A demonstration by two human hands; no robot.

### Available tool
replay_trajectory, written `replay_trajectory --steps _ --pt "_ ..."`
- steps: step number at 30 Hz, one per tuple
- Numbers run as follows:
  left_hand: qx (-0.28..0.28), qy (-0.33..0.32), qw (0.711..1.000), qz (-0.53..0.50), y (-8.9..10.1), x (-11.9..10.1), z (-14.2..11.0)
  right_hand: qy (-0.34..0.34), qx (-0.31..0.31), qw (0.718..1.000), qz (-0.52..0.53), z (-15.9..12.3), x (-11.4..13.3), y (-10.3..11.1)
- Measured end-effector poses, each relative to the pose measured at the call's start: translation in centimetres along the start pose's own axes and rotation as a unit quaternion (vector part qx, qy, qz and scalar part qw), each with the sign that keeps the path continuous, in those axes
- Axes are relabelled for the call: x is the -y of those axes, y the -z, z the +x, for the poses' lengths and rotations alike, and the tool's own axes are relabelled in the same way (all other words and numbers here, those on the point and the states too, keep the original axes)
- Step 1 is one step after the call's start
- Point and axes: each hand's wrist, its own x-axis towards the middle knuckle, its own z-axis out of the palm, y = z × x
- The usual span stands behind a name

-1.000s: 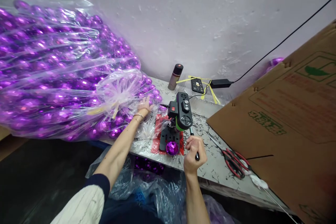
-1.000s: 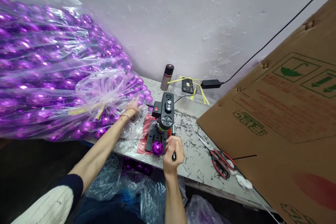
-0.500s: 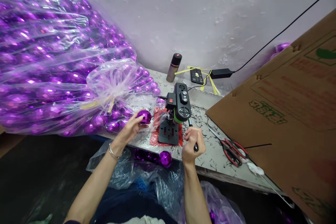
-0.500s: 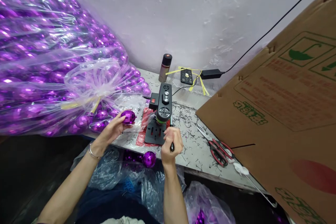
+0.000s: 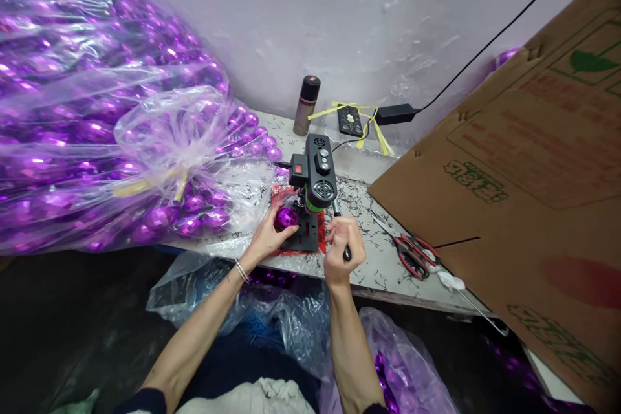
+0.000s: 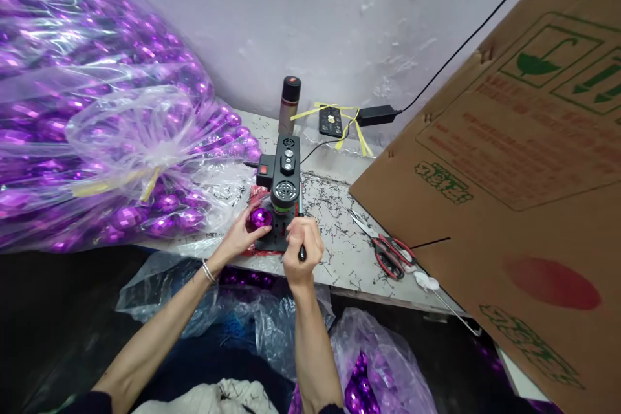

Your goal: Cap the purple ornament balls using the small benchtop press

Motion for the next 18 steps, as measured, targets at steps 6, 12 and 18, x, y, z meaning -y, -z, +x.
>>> replay_trajectory --steps 6,12,18 --pt "0.037 -0.06 0.991 0.115 -0.77 -0.15 -0.09 0.014 0.008 1.0 -0.007 0.0 -0.08 0.12" --pt "0.025 -0.067 0.991 0.113 -1.19 -0.08 -0.38 0.014 0.002 1.0 0.002 0.05 -0.03 0.04" --pt "0.015 -0.07 0.991 0.11 -0.71 0.53 -0.65 -0.02 -0.004 1.0 0.009 0.7 0.84 -0.15"
